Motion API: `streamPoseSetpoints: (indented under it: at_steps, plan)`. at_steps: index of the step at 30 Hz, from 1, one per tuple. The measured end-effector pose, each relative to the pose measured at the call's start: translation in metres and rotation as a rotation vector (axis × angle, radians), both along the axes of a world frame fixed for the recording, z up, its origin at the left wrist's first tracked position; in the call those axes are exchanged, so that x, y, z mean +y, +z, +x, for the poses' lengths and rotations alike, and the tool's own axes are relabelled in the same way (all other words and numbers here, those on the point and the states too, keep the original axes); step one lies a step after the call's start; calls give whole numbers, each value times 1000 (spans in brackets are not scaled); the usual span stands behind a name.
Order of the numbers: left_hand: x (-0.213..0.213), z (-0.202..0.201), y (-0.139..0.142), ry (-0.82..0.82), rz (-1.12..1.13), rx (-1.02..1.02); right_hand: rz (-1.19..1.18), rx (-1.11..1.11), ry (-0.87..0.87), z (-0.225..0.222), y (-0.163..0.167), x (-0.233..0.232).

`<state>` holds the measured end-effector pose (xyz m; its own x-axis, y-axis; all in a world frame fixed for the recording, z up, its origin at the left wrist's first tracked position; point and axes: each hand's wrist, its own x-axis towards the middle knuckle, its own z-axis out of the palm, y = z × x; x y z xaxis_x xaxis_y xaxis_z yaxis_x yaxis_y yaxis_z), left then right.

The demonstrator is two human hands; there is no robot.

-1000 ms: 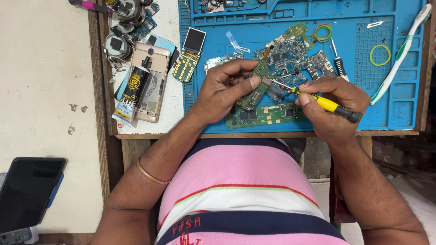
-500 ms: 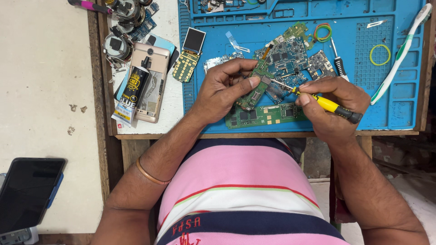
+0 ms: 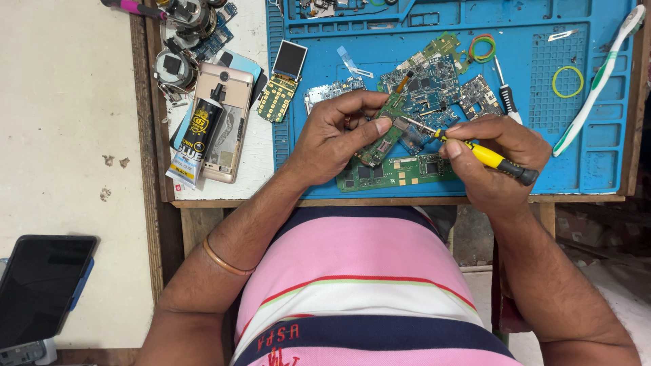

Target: The person sits at a repair bench and works on a disassembled phone motherboard laid on a blue silicone mat. They hold the board with one hand and use a yellow-handled precision screwdriver to work on components, repositioning and turning the board over to reach different sections.

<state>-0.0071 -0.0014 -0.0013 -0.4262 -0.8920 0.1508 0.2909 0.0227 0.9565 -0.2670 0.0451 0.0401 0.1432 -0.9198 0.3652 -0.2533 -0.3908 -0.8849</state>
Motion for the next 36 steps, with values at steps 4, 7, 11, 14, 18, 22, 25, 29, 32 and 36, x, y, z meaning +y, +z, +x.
streamPoseSetpoints:
  at_steps: [4,7,11,14,18,22,25,29,32,36]
  plan:
    - [0,1,2,-25,60,78,27,-14,-8,0,2,1]
    - [-1,0,4,3,77,98,-11,59,-37,-1,3,1]
    - [-1,0,7,14,142,99,20,-34,-14,0,0,1]
    - [-2,-1,8,9,160,119,18,-60,-18,0,-2,2]
    - [-2,0,8,19,117,112,7,-53,-19,0,-3,3]
    - [-2,0,8,19,113,99,3,-28,-17,0,-3,3]
    - [-1,1,8,18,103,78,-9,2,-3,0,-2,0]
    - [-1,1,8,-2,105,87,-12,28,14,1,-2,-1]
    - [-1,0,8,1,101,85,-18,37,12,2,-2,0]
    - [-2,0,8,-7,102,96,-25,54,14,2,-2,-1]
